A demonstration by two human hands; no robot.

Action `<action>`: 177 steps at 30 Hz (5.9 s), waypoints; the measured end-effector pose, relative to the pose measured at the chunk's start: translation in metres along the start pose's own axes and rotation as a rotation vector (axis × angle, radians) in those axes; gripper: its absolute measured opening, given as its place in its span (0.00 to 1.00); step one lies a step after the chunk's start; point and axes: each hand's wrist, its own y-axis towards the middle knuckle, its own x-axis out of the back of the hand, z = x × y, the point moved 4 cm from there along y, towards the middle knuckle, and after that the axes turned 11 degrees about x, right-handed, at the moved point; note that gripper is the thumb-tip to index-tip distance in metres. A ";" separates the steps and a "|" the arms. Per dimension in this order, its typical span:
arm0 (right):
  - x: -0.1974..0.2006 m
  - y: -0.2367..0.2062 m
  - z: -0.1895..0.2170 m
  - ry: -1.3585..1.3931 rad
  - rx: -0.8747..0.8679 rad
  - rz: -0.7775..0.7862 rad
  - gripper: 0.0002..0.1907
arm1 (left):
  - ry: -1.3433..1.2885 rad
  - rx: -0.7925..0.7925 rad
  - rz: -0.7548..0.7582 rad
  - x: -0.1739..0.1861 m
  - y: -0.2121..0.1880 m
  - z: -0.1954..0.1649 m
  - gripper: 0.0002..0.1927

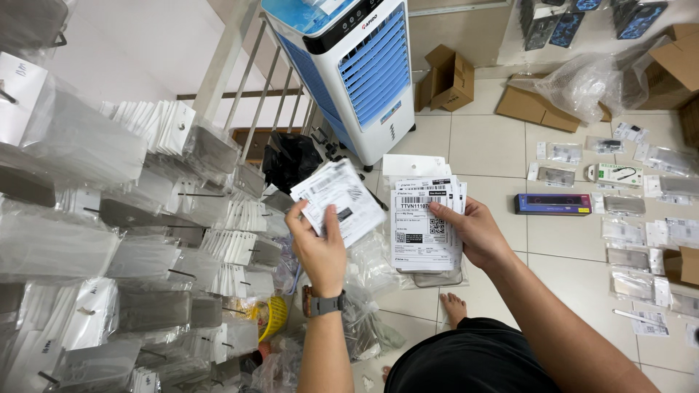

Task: The person sorts and matches printed shipping labels with packaged phone cases and accessories on the floor. They then retrieve clear plastic bags, place items inside, and seal them for shipment.

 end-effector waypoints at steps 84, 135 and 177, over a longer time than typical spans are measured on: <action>-0.236 0.010 -0.264 -0.572 0.147 0.904 0.20 | 0.150 0.099 -1.269 0.452 -0.200 0.069 0.15; -0.134 -0.075 -0.233 -0.207 -0.406 0.324 0.13 | 0.488 0.148 -1.164 0.444 -0.025 0.150 0.13; 0.326 0.247 -0.572 0.040 -0.213 -0.277 0.22 | 1.240 0.748 -0.195 0.164 -0.056 0.827 0.12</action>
